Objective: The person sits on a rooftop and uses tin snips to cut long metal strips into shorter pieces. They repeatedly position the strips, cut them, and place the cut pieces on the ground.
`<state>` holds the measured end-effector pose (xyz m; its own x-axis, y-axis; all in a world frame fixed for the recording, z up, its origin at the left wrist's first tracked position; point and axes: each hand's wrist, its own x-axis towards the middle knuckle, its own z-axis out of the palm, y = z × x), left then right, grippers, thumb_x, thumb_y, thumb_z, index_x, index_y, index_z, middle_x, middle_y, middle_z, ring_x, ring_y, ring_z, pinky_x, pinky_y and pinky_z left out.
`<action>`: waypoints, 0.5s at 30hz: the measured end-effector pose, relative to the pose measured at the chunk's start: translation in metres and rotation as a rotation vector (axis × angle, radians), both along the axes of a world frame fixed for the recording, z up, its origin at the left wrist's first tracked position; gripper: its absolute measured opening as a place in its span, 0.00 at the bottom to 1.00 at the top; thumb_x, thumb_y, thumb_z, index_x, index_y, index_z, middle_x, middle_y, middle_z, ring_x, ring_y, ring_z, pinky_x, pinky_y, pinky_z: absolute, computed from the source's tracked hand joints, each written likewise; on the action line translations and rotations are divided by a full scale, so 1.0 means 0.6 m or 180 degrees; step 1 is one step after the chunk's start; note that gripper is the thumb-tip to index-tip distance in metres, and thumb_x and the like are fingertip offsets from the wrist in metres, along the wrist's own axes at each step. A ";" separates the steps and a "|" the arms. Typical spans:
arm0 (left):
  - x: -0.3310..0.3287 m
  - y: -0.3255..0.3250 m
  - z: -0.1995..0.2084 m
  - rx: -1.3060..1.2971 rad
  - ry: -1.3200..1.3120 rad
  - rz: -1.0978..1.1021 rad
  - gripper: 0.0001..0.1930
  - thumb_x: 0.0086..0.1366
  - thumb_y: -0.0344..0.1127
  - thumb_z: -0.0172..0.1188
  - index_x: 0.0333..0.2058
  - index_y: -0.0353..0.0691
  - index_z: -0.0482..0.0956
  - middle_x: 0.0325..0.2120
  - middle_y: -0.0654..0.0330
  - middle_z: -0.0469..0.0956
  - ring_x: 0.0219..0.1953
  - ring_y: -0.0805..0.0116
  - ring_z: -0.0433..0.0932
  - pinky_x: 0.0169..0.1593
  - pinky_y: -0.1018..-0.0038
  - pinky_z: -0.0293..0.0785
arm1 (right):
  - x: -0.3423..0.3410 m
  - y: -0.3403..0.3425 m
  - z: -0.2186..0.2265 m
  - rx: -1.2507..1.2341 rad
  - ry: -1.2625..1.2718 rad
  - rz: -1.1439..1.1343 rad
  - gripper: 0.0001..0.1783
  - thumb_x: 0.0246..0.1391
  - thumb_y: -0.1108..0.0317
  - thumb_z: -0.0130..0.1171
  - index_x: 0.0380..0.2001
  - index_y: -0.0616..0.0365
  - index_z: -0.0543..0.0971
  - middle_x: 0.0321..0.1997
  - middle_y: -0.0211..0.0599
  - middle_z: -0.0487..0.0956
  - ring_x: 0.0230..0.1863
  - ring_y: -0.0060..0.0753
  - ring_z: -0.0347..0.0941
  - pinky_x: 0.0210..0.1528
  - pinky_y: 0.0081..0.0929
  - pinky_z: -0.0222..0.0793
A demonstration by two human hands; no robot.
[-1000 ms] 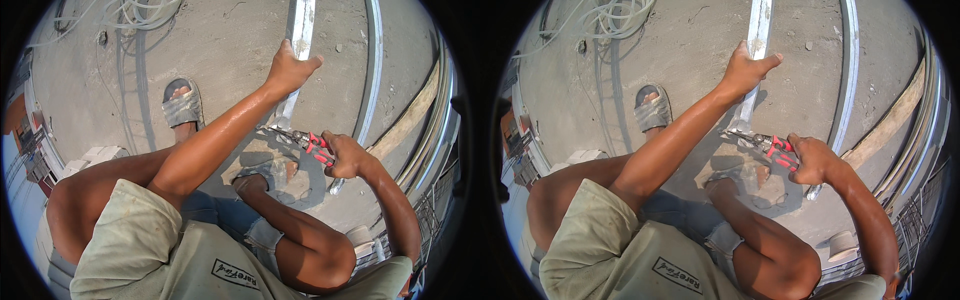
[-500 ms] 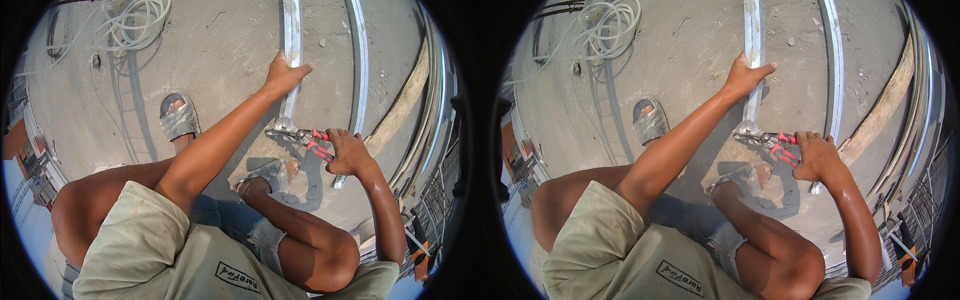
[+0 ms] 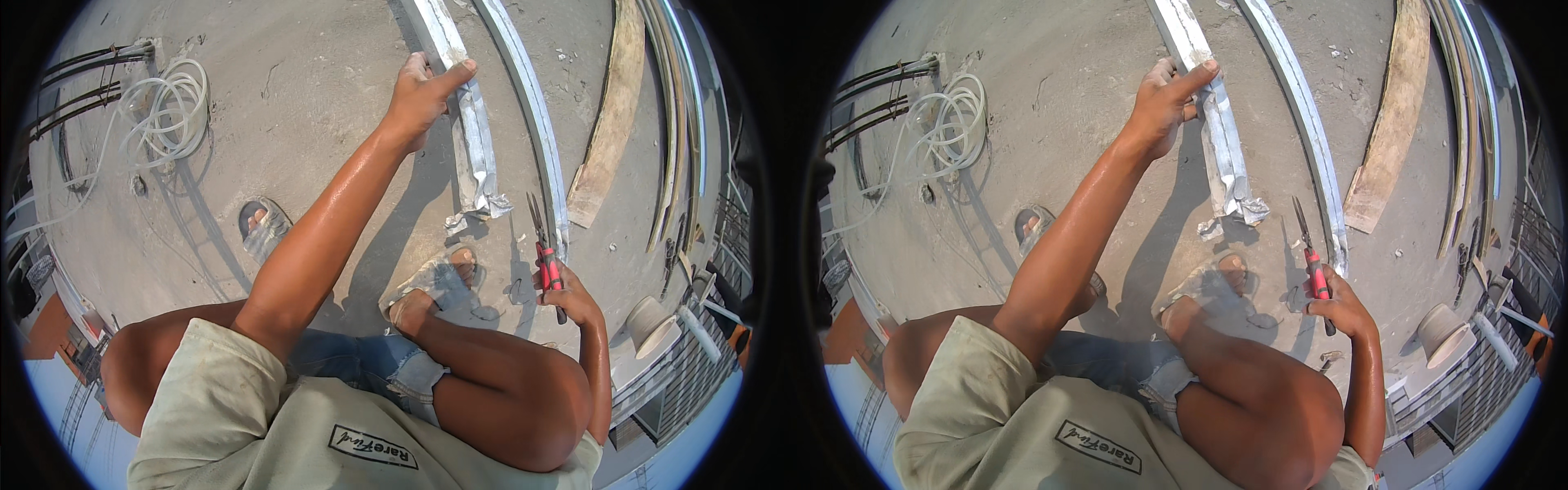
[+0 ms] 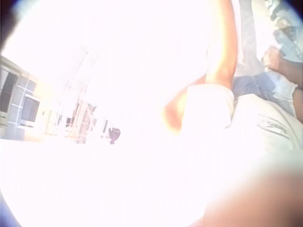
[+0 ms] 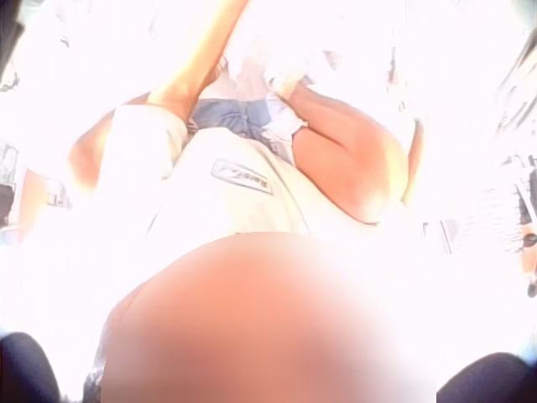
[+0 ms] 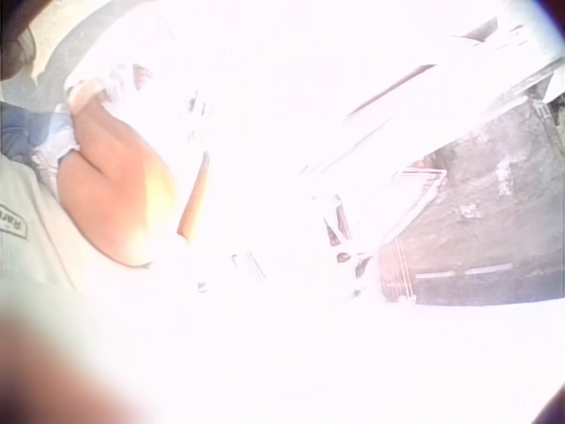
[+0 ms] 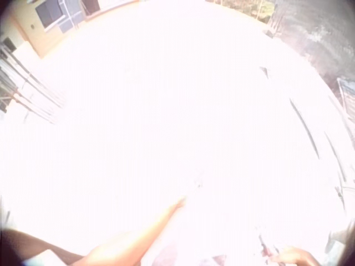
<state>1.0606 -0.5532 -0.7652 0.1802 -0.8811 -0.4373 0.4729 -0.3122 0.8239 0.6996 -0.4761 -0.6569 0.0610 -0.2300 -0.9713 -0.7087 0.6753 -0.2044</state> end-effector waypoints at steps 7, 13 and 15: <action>-0.059 -0.083 0.013 0.0018 -0.0049 0.0513 0.38 0.57 0.44 0.74 0.52 0.17 0.65 0.38 0.45 0.73 0.36 0.58 0.81 0.40 0.62 0.83 | 0.028 0.166 -0.022 -0.0959 -0.0431 -0.0727 0.46 0.35 0.71 0.66 0.64 0.59 0.65 0.51 0.41 0.76 0.52 0.40 0.74 0.57 0.39 0.70; -0.102 -0.134 0.022 0.0241 0.0215 0.1043 0.17 0.58 0.28 0.71 0.40 0.24 0.75 0.31 0.52 0.77 0.26 0.66 0.79 0.29 0.65 0.79 | 0.086 0.192 -0.079 -0.3250 0.0818 0.0613 0.47 0.35 0.68 0.70 0.63 0.61 0.65 0.55 0.47 0.71 0.57 0.52 0.65 0.62 0.49 0.58; -0.119 -0.147 0.027 0.0281 0.0180 0.1166 0.15 0.58 0.26 0.71 0.40 0.25 0.75 0.33 0.50 0.78 0.27 0.65 0.80 0.28 0.65 0.79 | 0.106 0.195 -0.106 -0.3571 0.0703 0.0458 0.48 0.35 0.67 0.70 0.63 0.64 0.64 0.55 0.50 0.71 0.58 0.53 0.65 0.62 0.49 0.58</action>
<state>0.9891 -0.6417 -0.7493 0.4496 -0.7214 -0.5268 0.6103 -0.1826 0.7708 0.7634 -0.3590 -0.7203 0.0109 -0.9760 -0.2174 -0.8595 0.1019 -0.5008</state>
